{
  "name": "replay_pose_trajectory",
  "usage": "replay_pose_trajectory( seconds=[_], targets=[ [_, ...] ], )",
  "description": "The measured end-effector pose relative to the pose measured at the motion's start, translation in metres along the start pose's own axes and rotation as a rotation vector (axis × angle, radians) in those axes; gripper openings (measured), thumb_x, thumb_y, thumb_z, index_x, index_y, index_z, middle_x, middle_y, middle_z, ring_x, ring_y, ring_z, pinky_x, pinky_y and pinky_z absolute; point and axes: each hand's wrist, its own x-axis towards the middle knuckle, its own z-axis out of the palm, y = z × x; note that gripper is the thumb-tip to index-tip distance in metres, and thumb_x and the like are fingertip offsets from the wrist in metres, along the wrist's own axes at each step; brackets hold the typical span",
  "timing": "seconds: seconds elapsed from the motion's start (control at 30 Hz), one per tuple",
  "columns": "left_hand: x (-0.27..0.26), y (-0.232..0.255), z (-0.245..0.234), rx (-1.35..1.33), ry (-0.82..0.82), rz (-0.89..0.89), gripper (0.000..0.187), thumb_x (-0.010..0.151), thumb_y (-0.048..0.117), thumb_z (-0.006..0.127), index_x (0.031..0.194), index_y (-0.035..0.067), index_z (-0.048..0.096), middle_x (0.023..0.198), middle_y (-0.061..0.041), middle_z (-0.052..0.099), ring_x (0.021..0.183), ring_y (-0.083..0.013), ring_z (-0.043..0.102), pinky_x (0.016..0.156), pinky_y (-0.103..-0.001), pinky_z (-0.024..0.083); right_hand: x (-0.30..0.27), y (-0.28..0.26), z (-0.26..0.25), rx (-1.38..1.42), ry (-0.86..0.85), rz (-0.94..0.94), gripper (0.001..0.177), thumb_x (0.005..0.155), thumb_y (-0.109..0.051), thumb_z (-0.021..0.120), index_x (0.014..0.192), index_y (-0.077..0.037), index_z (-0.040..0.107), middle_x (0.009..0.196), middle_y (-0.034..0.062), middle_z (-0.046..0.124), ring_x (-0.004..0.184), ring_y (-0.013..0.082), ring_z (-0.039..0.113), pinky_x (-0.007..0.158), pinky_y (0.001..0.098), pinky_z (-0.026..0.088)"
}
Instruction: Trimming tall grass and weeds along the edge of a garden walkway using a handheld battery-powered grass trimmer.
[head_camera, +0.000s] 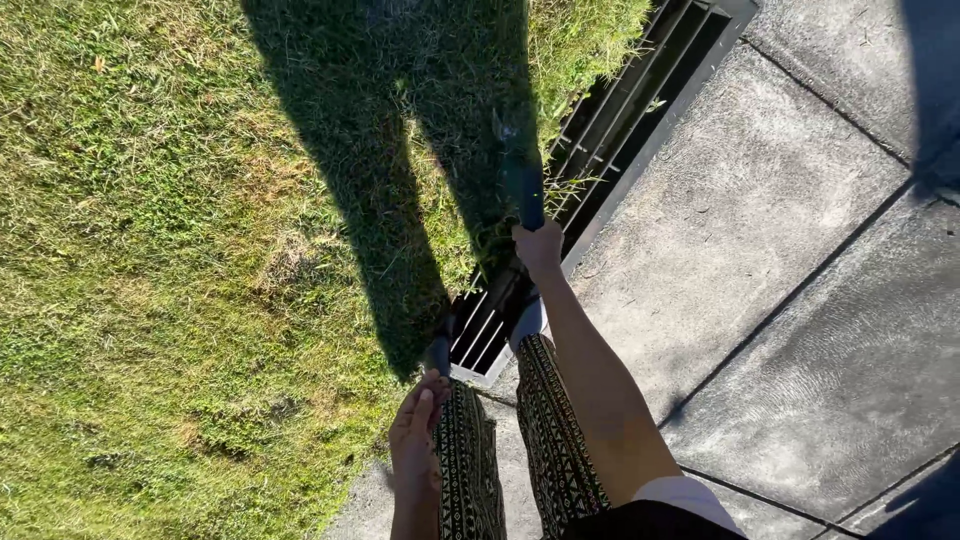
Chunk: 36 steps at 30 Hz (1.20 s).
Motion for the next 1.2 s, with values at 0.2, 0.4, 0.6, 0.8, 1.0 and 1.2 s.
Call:
replay_pose_trajectory(
  seconds=[0.2, 0.4, 0.6, 0.8, 1.0, 1.2],
  targets=[
    [-0.004, 0.007, 0.038, 0.017, -0.032, -0.002, 0.036, 0.100, 0.017, 0.057, 0.130, 0.001, 0.069, 0.123, -0.013, 0.076, 0.115, -0.0224, 0.071, 0.105, -0.036, 0.054, -0.020, 0.039, -0.039, 0.076, -0.019, 0.062, 0.014, 0.076, -0.001, 0.072, 0.079, -0.006, 0.059, 0.057, 0.0010, 0.055, 0.042, 0.0111, 0.050, 0.039, 0.0288, 0.038],
    [0.000, -0.003, 0.042, -0.012, -0.035, 0.012, 0.036, 0.101, 0.016, 0.056, 0.132, 0.001, 0.067, 0.125, -0.014, 0.074, 0.118, -0.0235, 0.070, 0.106, -0.036, 0.052, 0.039, 0.022, -0.048, 0.047, -0.078, 0.013, 0.013, 0.076, -0.001, 0.073, 0.076, -0.003, 0.060, 0.057, 0.0022, 0.058, 0.043, 0.0121, 0.053, 0.041, 0.0289, 0.042],
    [-0.012, -0.005, 0.060, -0.060, 0.009, -0.009, 0.035, 0.100, 0.015, 0.057, 0.130, 0.001, 0.068, 0.125, -0.014, 0.074, 0.117, -0.0223, 0.070, 0.105, -0.037, 0.054, 0.020, -0.013, -0.059, -0.169, -0.101, -0.131, 0.013, 0.080, -0.007, 0.074, 0.084, -0.001, 0.063, 0.060, 0.0041, 0.058, 0.048, 0.0123, 0.054, 0.044, 0.0308, 0.042],
    [-0.020, 0.003, 0.102, -0.080, -0.036, -0.032, 0.034, 0.098, 0.015, 0.059, 0.128, 0.003, 0.070, 0.122, -0.013, 0.076, 0.115, -0.0223, 0.071, 0.103, -0.037, 0.055, 0.010, 0.017, -0.057, -0.385, -0.013, -0.260, 0.027, 0.074, -0.014, 0.081, 0.093, 0.003, 0.073, 0.072, 0.0115, 0.072, 0.067, 0.0215, 0.071, 0.062, 0.0361, 0.055],
    [-0.003, 0.022, 0.128, -0.053, -0.097, 0.057, 0.032, 0.099, 0.016, 0.060, 0.125, 0.000, 0.071, 0.119, -0.014, 0.077, 0.111, -0.0217, 0.072, 0.102, -0.036, 0.054, 0.059, -0.037, -0.028, -0.460, 0.040, -0.179, 0.031, 0.077, -0.019, 0.083, 0.096, 0.002, 0.072, 0.075, 0.0136, 0.072, 0.069, 0.0223, 0.071, 0.064, 0.0401, 0.055],
    [0.028, 0.056, 0.144, -0.013, -0.099, 0.061, 0.034, 0.099, 0.017, 0.059, 0.128, 0.001, 0.070, 0.117, -0.014, 0.076, 0.110, -0.0204, 0.071, 0.101, -0.036, 0.054, 0.042, -0.033, -0.045, -0.325, -0.031, -0.316, 0.030, 0.073, -0.015, 0.081, 0.099, -0.002, 0.073, 0.080, 0.0087, 0.075, 0.073, 0.0185, 0.071, 0.066, 0.0383, 0.055]
  ],
)
